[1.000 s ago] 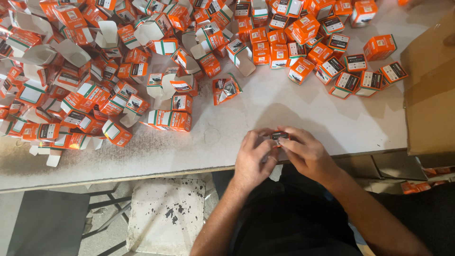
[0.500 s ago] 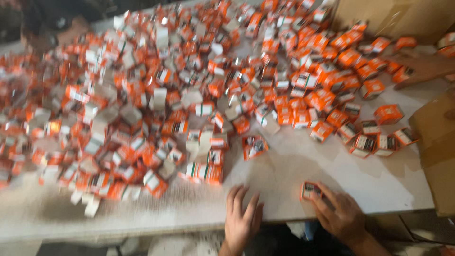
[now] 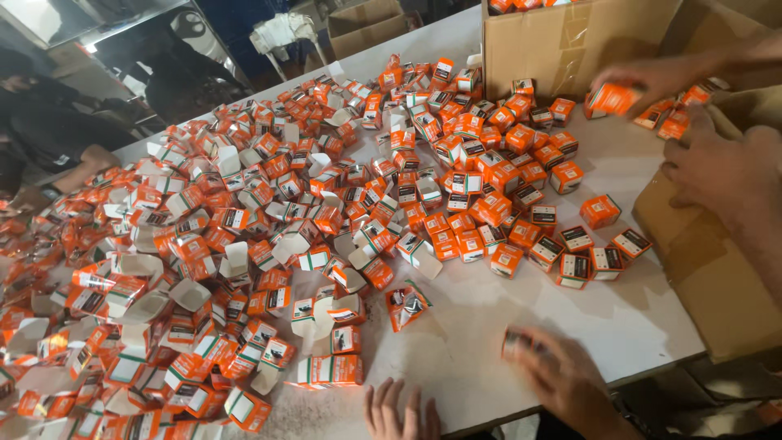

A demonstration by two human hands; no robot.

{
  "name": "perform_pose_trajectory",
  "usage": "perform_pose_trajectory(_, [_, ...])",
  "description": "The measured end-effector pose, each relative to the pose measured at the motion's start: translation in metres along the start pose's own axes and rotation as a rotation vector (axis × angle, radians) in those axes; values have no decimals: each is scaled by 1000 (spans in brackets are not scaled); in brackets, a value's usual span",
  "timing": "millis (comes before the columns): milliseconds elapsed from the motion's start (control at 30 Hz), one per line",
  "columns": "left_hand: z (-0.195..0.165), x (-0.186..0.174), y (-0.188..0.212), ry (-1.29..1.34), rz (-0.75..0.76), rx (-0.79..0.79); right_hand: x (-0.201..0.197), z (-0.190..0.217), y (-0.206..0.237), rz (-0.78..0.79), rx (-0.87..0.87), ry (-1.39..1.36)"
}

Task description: The person folds flat cardboard boxes into open product boxes and sets each finished box on the table, repeating the folding cycle continuously while another person folds boxes nearby.

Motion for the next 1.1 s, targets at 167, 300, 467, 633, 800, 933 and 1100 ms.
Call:
perform_pose_trajectory(167, [-23,-16,-24,35,48,-51,-18,-19,-71,-216,131,36])
perform_pose_trajectory(300, [-36,-24,-35,3,73,-87,22,42,-107,-36,-205,-517])
perform_pose_trajectory(467, [-42,-19,-35,10,6,-192,104,103,-128,20,-410,-400])
perform_pose_trajectory(633, [-43,-13,-34,21,9,-249,139,102,-121,194,-473,-282])
perform_pose_trajectory(800, [-43,-20,-55,147,-2,-329,111,65,-74,300,-228,-280])
perform_pose_trajectory(933, [-7,-12,-122,292,123,-313,62,40,-29,126,-240,-533])
perform_pose_trajectory(1100, [54,57,-214,304,337,-14,33,37,-2,188,-356,-354])
Point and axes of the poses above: each hand's wrist, its own y-axis away from the middle knuckle, its own x-axis out of the palm, z = x × y, the point moved 2 cm from there along -y, towards the middle knuckle, and after that the axes turned 15 degrees about y, right-handed, at the moved point
